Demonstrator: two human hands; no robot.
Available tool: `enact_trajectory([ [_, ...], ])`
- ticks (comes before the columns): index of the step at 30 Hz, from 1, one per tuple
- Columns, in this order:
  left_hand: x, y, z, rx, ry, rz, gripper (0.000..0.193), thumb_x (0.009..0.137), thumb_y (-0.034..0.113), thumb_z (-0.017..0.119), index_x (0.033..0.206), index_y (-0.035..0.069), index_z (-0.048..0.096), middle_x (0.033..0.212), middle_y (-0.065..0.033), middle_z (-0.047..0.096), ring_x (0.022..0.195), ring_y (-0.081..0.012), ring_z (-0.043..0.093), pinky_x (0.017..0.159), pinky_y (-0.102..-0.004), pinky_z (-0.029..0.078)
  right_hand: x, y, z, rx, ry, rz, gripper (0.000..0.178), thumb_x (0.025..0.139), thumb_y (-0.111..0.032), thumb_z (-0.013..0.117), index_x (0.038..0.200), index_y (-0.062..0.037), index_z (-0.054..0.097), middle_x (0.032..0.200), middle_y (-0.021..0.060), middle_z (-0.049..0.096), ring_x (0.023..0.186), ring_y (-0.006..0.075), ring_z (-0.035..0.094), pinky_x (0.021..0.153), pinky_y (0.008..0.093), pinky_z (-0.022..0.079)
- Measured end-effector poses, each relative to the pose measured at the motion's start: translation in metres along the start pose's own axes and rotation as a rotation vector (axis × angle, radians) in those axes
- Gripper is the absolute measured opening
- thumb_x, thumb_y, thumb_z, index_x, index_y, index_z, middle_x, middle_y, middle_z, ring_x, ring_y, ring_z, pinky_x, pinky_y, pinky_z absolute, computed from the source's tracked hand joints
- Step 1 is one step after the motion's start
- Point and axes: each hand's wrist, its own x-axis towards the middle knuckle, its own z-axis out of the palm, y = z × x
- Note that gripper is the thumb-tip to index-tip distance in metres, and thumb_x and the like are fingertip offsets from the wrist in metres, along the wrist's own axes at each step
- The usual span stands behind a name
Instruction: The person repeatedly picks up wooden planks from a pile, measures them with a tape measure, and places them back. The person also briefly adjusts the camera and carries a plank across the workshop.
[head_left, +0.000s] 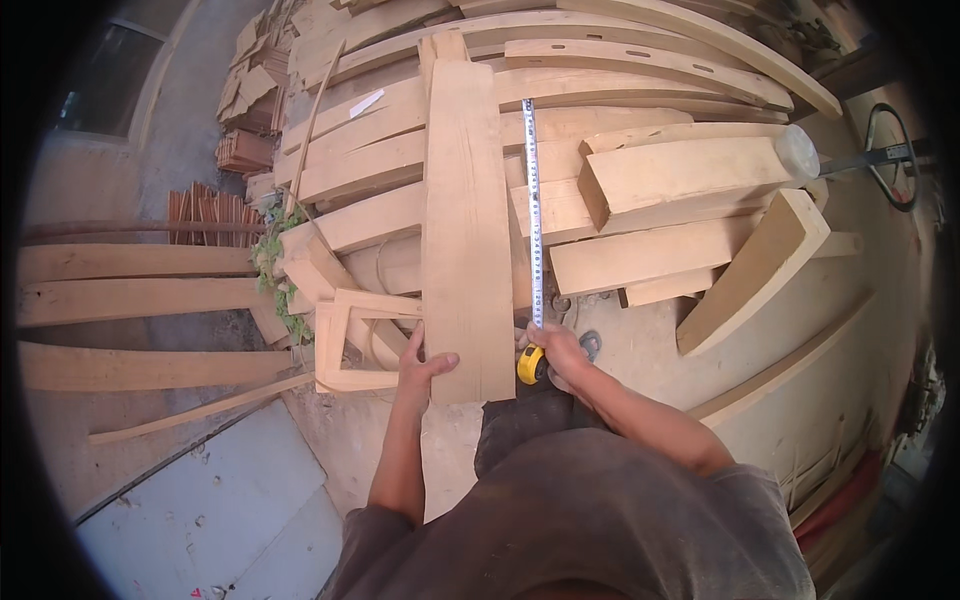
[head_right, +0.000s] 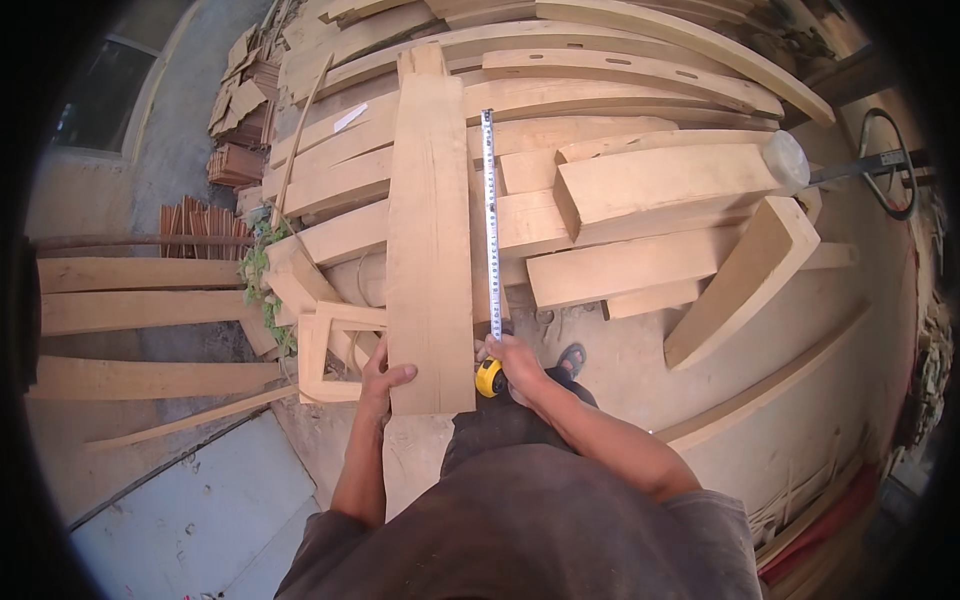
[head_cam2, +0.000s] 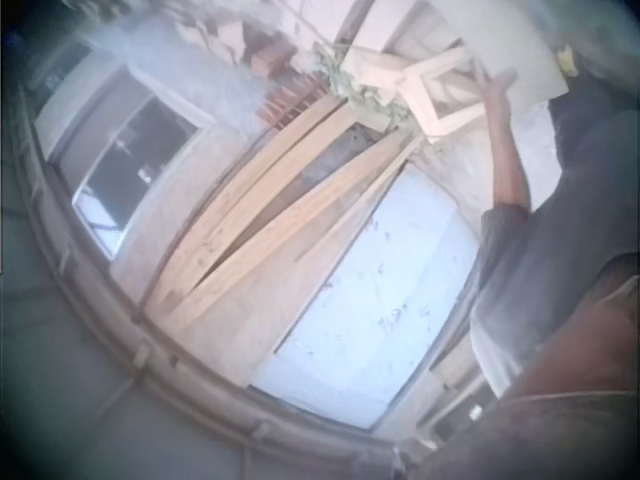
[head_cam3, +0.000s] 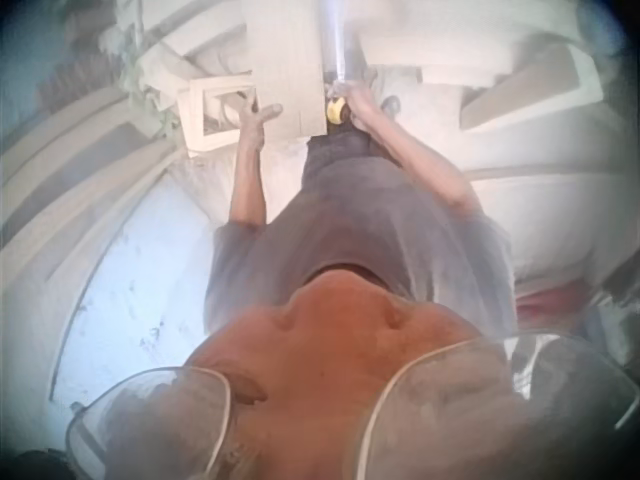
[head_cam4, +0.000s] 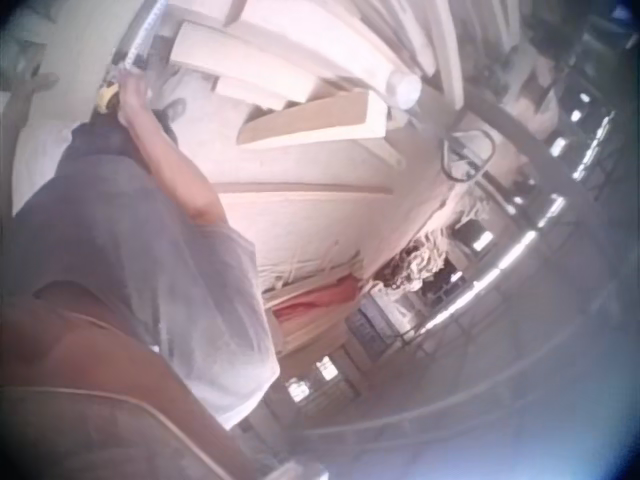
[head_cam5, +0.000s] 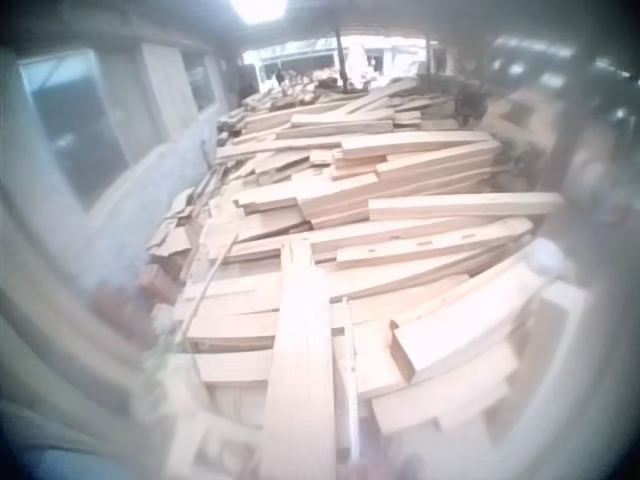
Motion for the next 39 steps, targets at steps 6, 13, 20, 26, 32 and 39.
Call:
enact_trajectory([
  [6, -0.038, -0.013, 0.095, 1.18, 0.482, 0.09, 0.106, 0.054, 0.047, 0.087, 0.142, 0.006, 0.044, 0.136, -0.0319, 0.035, 0.123, -0.0464, 0.039, 0.105, -0.0518, 0.034, -0.006, 0.035, -0.048, -0.108, 0.15, 0.013, 0.026, 0.102, -0.02, 0.049, 0.087, -0.003, 0.061, 0.085, 0.0066, 0.06, 0.079, 0.0186, 0.054, 0.076, 0.0316, 0.044],
  [13, -0.043, -0.031, 0.142, 1.33, 0.614, 0.168, 0.101, 0.057, 0.043, 0.082, 0.143, 0.009, 0.042, 0.141, -0.0396, 0.028, 0.125, -0.0518, 0.034, 0.109, -0.0561, 0.024, -0.013, 0.037, -0.116, 0.021, 0.119, -0.079, 0.02, 0.103, -0.016, 0.046, 0.095, -0.0005, 0.054, 0.095, 0.0193, 0.066, 0.083, 0.0335, 0.071, 0.073, 0.0397, 0.057],
  [20, -0.046, -0.04, 0.143, 1.349, 0.655, 0.18, 0.099, 0.059, 0.041, 0.08, 0.145, 0.009, 0.041, 0.144, -0.0388, 0.025, 0.125, -0.0506, 0.033, 0.111, -0.0554, 0.021, -0.047, 0.033, -0.197, -0.27, 0.243, -0.13, 0.025, 0.105, -0.019, 0.044, 0.092, -0.0001, 0.055, 0.093, 0.0204, 0.066, 0.07, 0.0294, 0.068, 0.068, 0.0383, 0.056],
  [26, -0.053, -0.039, 0.129, 1.255, 0.603, 0.222, 0.095, 0.065, 0.047, 0.079, 0.143, 0.005, 0.042, 0.147, -0.0365, 0.027, 0.126, -0.0485, 0.034, 0.111, -0.0561, 0.022, -0.083, 0.056, -0.208, -0.229, 0.287, -0.095, 0.028, 0.106, -0.022, 0.042, 0.094, -0.0003, 0.055, 0.094, 0.0211, 0.067, 0.069, 0.0293, 0.067, 0.068, 0.039, 0.056],
  [32, -0.066, -0.049, 0.076, 0.876, 0.507, 0.336, 0.086, 0.071, 0.028, 0.083, 0.141, -0.003, 0.043, 0.14, -0.0245, 0.045, 0.127, -0.0416, 0.042, 0.107, -0.0474, 0.036, -0.065, 0.073, -0.161, -0.132, 0.14, 0.017, 0.025, 0.106, -0.019, 0.041, 0.101, 0.0023, 0.052, 0.1, 0.0197, 0.063, 0.084, 0.0321, 0.07, 0.076, 0.0422, 0.058],
  [39, -0.073, -0.046, 0.066, 0.931, 0.476, 0.413, 0.085, 0.072, 0.03, 0.082, 0.139, -0.003, 0.044, 0.137, -0.0261, 0.044, 0.124, -0.0432, 0.042, 0.105, -0.0506, 0.036, -0.026, 0.077, -0.092, -0.072, 0.123, 0.109, 0.028, 0.107, -0.024, 0.04, 0.1, 0.0009, 0.051, 0.105, 0.0213, 0.063, 0.094, 0.0334, 0.067, 0.081, 0.0447, 0.057],
])
